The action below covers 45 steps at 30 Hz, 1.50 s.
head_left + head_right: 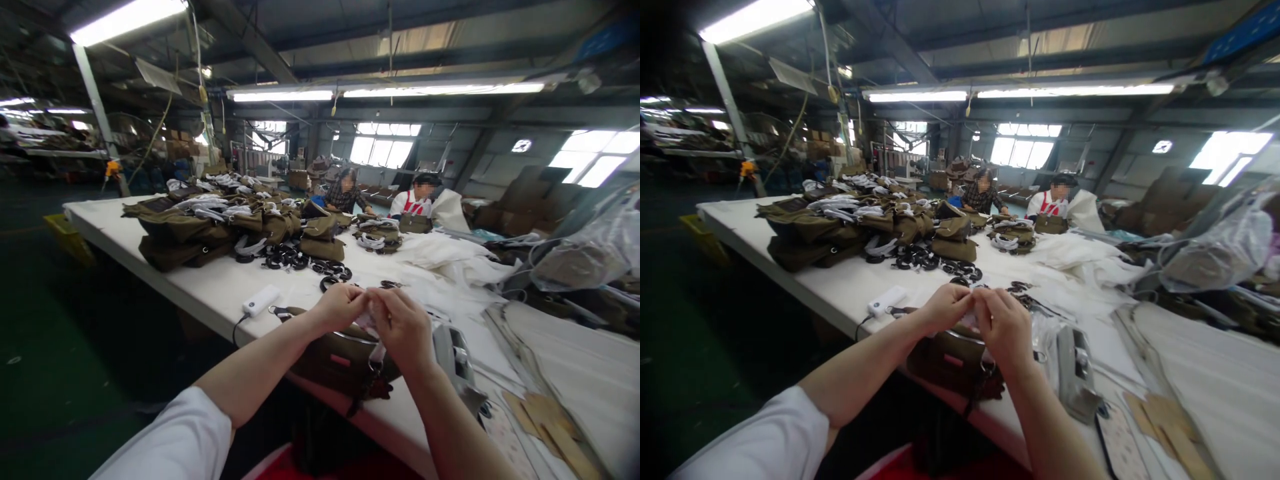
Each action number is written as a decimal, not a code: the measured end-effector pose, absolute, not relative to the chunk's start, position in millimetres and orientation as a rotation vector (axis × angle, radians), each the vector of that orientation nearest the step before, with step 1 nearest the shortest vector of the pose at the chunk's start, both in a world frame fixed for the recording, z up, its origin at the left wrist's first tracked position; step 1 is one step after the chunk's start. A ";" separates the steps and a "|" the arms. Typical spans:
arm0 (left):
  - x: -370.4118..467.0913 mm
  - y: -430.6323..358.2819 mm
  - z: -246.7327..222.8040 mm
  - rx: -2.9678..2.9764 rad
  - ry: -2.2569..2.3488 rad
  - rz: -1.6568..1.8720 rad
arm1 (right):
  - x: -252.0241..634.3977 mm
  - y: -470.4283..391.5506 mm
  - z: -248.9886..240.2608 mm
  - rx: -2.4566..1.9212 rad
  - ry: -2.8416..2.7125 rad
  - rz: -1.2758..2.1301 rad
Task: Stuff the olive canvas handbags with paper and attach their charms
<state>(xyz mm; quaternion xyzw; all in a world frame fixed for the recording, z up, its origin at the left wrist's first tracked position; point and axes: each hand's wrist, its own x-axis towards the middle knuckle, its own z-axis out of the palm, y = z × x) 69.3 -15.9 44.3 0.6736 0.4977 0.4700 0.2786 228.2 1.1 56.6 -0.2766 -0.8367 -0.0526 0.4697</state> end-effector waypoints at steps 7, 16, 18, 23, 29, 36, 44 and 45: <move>62.5 -19.3 45.1 1.971 1.380 1.253 | 222.6 23.5 64.2 -0.994 -1.976 0.727; 53.1 -32.7 42.6 2.297 1.390 1.289 | 211.3 15.0 92.4 -0.672 -1.788 -0.044; 50.2 -32.8 51.2 2.266 1.266 1.466 | 207.9 12.4 95.0 -0.611 -1.863 0.011; 60.0 -24.6 56.2 2.337 1.267 1.441 | 205.3 4.5 97.4 -0.574 -1.917 0.033; 67.5 -22.0 26.6 2.462 1.360 1.373 | 220.6 -8.2 94.7 -0.623 -1.761 -0.083; 54.1 -19.5 19.1 2.411 1.443 1.545 | 245.7 -3.6 79.8 -0.674 -1.870 0.088; 46.4 -13.3 29.7 2.355 1.435 1.814 | 301.4 26.7 -40.5 -1.124 -1.904 0.187; 47.8 -11.3 32.9 2.370 1.435 1.839 | 304.5 25.9 -50.8 -1.142 -1.912 0.228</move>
